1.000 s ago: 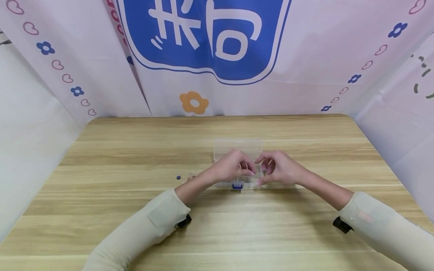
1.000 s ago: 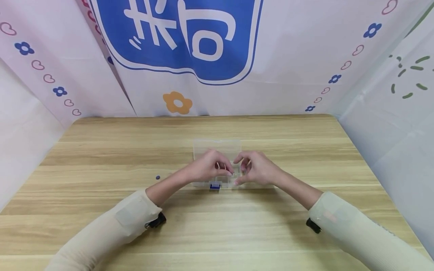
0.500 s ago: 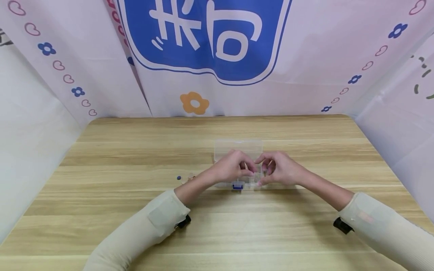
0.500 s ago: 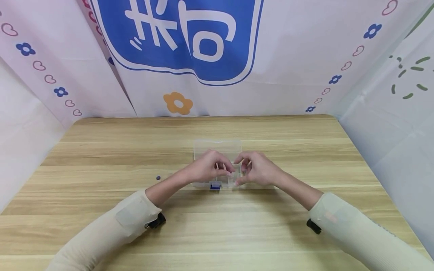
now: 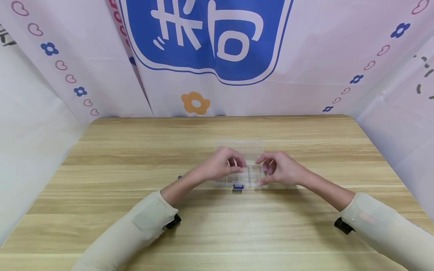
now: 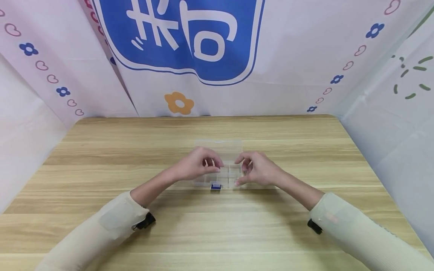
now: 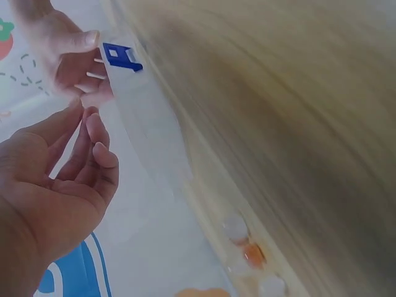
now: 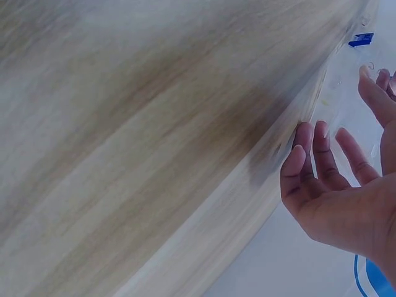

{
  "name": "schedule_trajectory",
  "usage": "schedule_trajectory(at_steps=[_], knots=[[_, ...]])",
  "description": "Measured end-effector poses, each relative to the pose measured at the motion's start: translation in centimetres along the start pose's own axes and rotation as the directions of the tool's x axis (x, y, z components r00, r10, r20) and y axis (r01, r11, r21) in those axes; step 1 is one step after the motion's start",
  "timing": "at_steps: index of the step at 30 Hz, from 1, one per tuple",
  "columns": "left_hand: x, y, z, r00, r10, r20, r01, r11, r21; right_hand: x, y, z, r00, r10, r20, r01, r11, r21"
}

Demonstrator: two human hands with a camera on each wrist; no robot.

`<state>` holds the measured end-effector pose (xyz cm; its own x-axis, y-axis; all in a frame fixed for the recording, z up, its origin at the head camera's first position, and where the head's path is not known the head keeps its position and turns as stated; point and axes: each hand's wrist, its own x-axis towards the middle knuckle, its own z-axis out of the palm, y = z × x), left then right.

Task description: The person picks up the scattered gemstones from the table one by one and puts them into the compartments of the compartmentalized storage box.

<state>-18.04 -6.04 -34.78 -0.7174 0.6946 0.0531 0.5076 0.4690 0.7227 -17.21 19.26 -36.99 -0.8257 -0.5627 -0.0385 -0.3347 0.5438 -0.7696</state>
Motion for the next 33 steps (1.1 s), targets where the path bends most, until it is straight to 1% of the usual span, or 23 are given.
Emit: schedule_trajectory(at_steps=[3, 7, 13, 21, 24, 28, 33], knots=[[-0.5, -0.5, -0.5, 1.000, 0.013, -0.012, -0.013, 1.000, -0.017, 0.0, 0.1, 0.0, 1.000, 0.006, -0.002, -0.006, 1.000, -0.001], [-1.4, -1.1, -1.4, 0.999, 0.013, -0.051, -0.014, 0.999, -0.030, 0.0, 0.0, 0.0, 1.000, 0.009, -0.004, -0.009, 1.000, 0.001], [-2.5, -1.6, -2.2, 0.996, -0.048, -0.080, 0.046, 0.999, -0.022, 0.0, -0.1, 0.1, 1.000, 0.010, -0.004, -0.010, 1.000, -0.001], [-3.2, -2.8, -2.5, 0.989, -0.086, -0.121, 0.087, 0.996, 0.000, 0.0, -0.1, 0.1, 1.000, 0.002, -0.002, -0.002, 1.000, -0.006], [-3.6, -3.0, -2.9, 0.987, -0.085, -0.133, 0.088, 0.996, 0.013, 0.0, -0.2, 0.1, 1.000, 0.001, 0.001, -0.001, 1.000, -0.003], [-4.3, -3.6, -3.4, 0.987, -0.059, -0.147, 0.063, 0.998, 0.025, 0.0, -0.2, 0.1, 1.000, 0.005, 0.004, -0.005, 1.000, 0.000], [-5.2, -4.4, -4.0, 0.986, -0.040, -0.159, 0.051, 0.997, 0.061, -0.1, -0.2, 0.1, 1.000, 0.000, 0.000, 0.000, 1.000, -0.012]])
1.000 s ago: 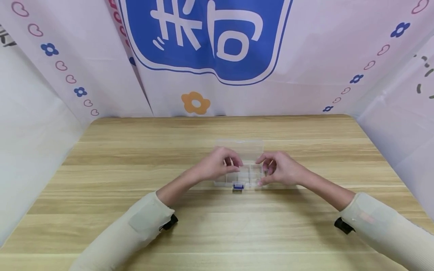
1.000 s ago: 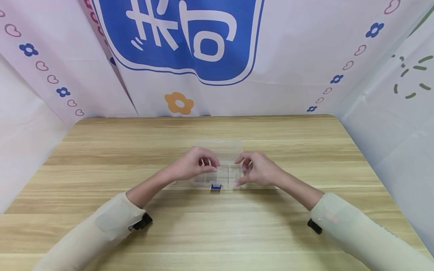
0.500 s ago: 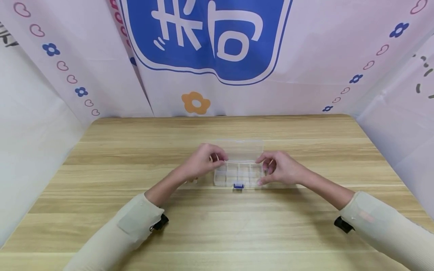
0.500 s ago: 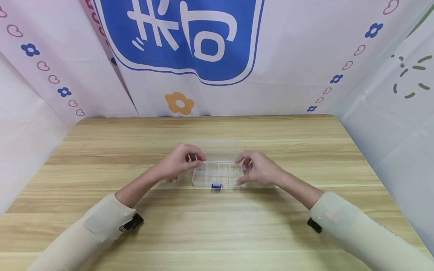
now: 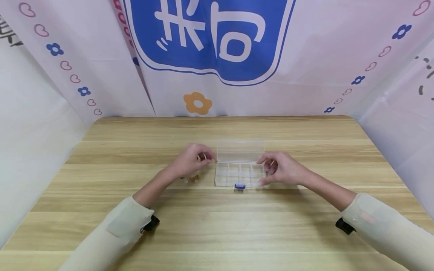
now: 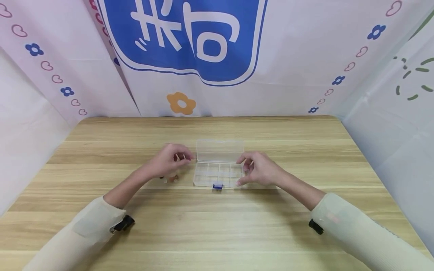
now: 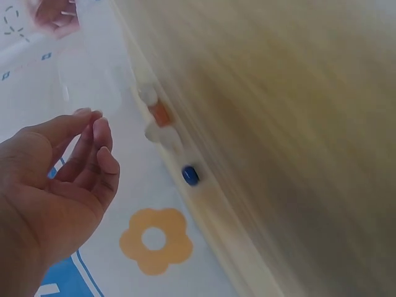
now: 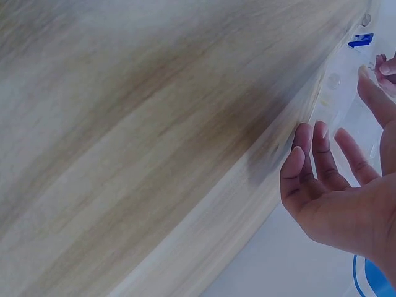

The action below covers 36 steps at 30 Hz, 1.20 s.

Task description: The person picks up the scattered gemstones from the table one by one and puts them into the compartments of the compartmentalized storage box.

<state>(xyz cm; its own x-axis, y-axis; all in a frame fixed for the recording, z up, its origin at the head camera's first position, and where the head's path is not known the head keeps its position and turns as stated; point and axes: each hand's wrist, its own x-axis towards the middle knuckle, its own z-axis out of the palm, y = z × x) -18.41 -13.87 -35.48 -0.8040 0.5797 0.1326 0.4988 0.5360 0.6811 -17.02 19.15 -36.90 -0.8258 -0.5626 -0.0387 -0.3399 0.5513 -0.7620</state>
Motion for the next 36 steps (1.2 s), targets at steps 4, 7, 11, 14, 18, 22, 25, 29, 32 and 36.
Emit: schedule_trajectory(at_steps=[4, 7, 11, 14, 18, 22, 25, 29, 32, 36], knots=[[-0.6, -0.6, -0.5, 1.000, 0.005, 0.007, -0.005, 1.000, 0.020, 0.0, 0.0, 0.0, 1.000, -0.005, -0.002, 0.005, 1.000, -0.001], [-1.0, -1.1, -0.8, 1.000, -0.006, 0.013, 0.006, 0.999, 0.037, 0.0, 0.0, 0.1, 1.000, -0.009, -0.003, 0.009, 1.000, 0.001], [-1.4, -1.5, -1.1, 0.999, -0.043, 0.024, 0.042, 0.997, 0.062, 0.0, 0.0, 0.0, 1.000, -0.009, -0.003, 0.009, 1.000, 0.001], [-1.7, -1.6, -1.3, 0.997, -0.068, 0.042, 0.064, 0.995, 0.081, -0.1, 0.0, 0.0, 1.000, -0.008, -0.003, 0.008, 1.000, -0.002], [-2.1, -1.8, -1.5, 0.996, -0.066, 0.062, 0.058, 0.992, 0.114, -0.1, 0.1, 0.0, 1.000, -0.012, -0.004, 0.012, 1.000, -0.007], [-2.2, -2.1, -1.7, 0.995, -0.053, 0.090, 0.041, 0.991, 0.129, -0.1, 0.1, 0.0, 1.000, -0.014, -0.005, 0.014, 1.000, -0.005], [-2.2, -2.3, -1.9, 0.991, -0.047, 0.125, 0.031, 0.992, 0.125, -0.1, 0.0, 0.0, 1.000, -0.015, -0.005, 0.015, 1.000, -0.004], [-2.3, -2.4, -2.2, 0.983, -0.041, 0.179, 0.020, 0.993, 0.115, -0.1, -0.1, -0.1, 1.000, -0.012, -0.005, 0.012, 1.000, -0.005], [-2.4, -2.3, -2.3, 0.972, -0.060, 0.226, 0.035, 0.993, 0.111, -0.1, -0.1, -0.1, 1.000, -0.009, -0.005, 0.009, 1.000, -0.003], [-2.5, -2.1, -2.4, 0.959, -0.104, 0.264, 0.077, 0.991, 0.109, -0.2, -0.1, -0.1, 1.000, -0.007, 0.000, 0.007, 1.000, 0.006]])
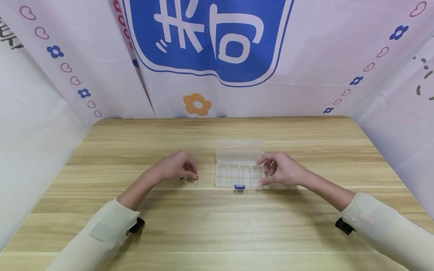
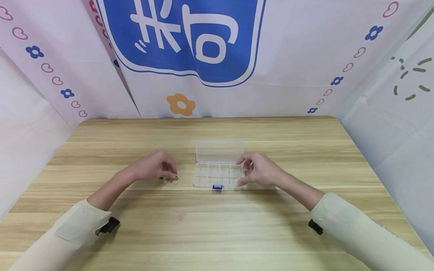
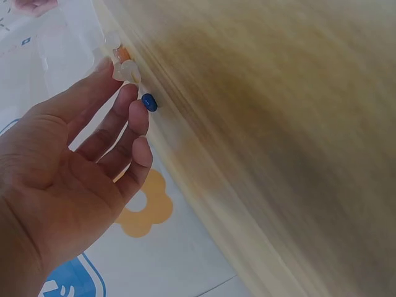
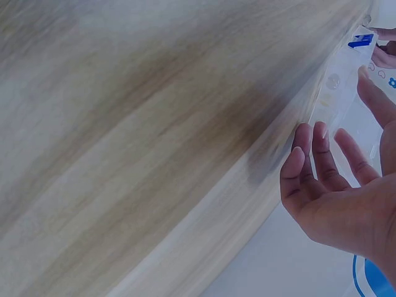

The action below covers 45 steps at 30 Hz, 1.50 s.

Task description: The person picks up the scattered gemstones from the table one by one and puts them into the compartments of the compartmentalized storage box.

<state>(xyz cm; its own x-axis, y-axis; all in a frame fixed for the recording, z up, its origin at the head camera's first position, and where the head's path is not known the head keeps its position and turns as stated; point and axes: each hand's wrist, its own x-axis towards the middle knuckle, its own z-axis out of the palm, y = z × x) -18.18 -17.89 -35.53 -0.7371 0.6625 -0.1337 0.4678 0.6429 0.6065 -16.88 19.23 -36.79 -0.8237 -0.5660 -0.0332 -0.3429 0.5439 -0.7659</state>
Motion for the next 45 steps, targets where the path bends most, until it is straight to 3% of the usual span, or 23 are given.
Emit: schedule_trajectory(at_steps=[10, 25, 31, 40, 45], knots=[[-0.07, 0.14, -0.19, 0.999, -0.034, 0.012, 0.034, 0.999, -0.005, 0.14, 0.04, 0.04, 1.000, 0.008, 0.007, -0.008, 1.000, 0.009], [0.37, 0.43, -0.27, 1.000, -0.025, 0.002, 0.025, 0.999, 0.048, 0.17, -0.02, -0.04, 1.000, 0.009, 0.004, -0.009, 1.000, 0.000], [0.48, 0.46, -0.09, 1.000, -0.022, -0.023, 0.022, 0.999, 0.031, 0.10, 0.07, 0.02, 1.000, 0.006, 0.005, -0.006, 1.000, 0.006], [0.72, 0.35, 0.02, 0.994, 0.076, -0.080, -0.070, 0.995, 0.075, 0.14, 0.24, 0.06, 1.000, 0.009, 0.005, -0.009, 1.000, 0.009], [0.73, 0.55, -0.04, 0.992, 0.085, -0.096, -0.078, 0.994, 0.071, 0.18, 0.18, 0.04, 1.000, 0.010, 0.008, -0.010, 1.000, 0.009]])
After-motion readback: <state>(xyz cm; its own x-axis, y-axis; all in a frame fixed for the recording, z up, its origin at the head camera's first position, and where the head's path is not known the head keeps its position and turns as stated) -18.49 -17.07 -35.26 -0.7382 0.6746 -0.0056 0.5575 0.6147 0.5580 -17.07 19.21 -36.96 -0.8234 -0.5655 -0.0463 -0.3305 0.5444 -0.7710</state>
